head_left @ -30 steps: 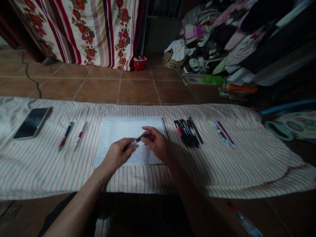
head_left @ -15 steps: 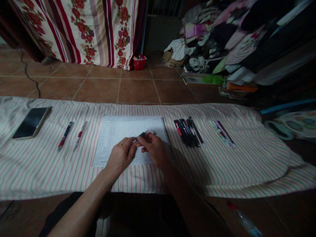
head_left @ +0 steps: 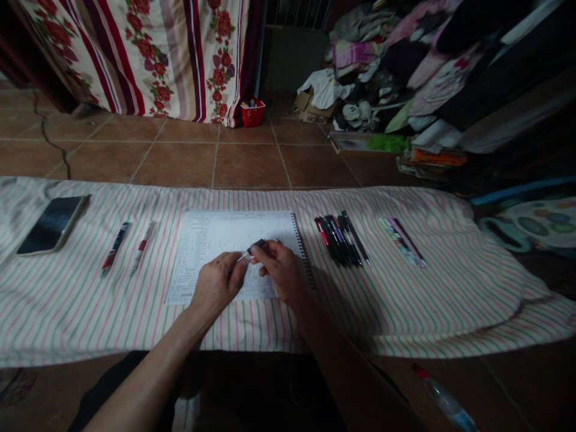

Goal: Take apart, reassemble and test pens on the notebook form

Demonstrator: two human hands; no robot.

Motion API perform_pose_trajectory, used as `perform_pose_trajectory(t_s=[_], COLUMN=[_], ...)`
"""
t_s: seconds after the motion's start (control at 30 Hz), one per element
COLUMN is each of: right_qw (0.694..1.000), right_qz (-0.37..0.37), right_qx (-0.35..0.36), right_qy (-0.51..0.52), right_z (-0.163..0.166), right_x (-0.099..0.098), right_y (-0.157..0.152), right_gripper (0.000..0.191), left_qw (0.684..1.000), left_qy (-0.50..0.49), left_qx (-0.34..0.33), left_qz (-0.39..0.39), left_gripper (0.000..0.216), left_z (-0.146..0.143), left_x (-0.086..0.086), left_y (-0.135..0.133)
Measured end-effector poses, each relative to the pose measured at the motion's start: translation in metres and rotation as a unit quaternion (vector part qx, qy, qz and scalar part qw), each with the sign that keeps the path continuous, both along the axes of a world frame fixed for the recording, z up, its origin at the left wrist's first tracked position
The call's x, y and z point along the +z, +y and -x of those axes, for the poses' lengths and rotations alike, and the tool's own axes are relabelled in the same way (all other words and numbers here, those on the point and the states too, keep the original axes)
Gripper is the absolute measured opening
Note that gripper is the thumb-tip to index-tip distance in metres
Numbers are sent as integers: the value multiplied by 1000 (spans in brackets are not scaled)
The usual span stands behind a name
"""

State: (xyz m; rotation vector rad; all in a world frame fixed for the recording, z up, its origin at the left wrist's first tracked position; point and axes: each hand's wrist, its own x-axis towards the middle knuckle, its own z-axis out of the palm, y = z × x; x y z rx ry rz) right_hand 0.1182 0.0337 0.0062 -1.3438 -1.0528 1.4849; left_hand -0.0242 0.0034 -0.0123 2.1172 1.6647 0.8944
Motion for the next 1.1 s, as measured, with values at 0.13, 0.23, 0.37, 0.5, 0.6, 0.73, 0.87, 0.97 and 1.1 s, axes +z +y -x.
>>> perform_pose_trajectory(t_s=[0.13,0.23,0.37,0.5,0.6,0.73,0.87,0.97,1.1], right_qw=[1000,1000,1000,999,999,998,996,981,915], right_qz=[0,0,5,5,9,12,-14,-81,-181], right_qx=[3,0,-14,-28,-41,-61,-81,-92,-92], right_qy=[14,17,22,27,30,26,-14,-153,-347], right_z=[-2,-4,-6,-10,-12,-19,-33,-47,-61], right_x=[-2,-1,0,0,0,4,3,-4,-13], right_y=[2,3,5,8,10,12,19,26,30], right_gripper=[23,25,28,32,33,33,32,33,31], left_qw=[1000,1000,999,999,999,999,999,999,999], left_qy=[8,13,9,14,21,25,21,17,17], left_qx=[9,15,21,22,23,26,27,29,26], left_qz=[12,15,25,31,29,28,31,25,16], left_gripper=[25,26,26,27,27,27,27,27,27], left_z=[1,1,1,1,1,0,1,2,2], left_x=[2,3,4,4,5,5,6,5,4], left_y=[0,0,-1,-1,-1,0,0,0,-1])
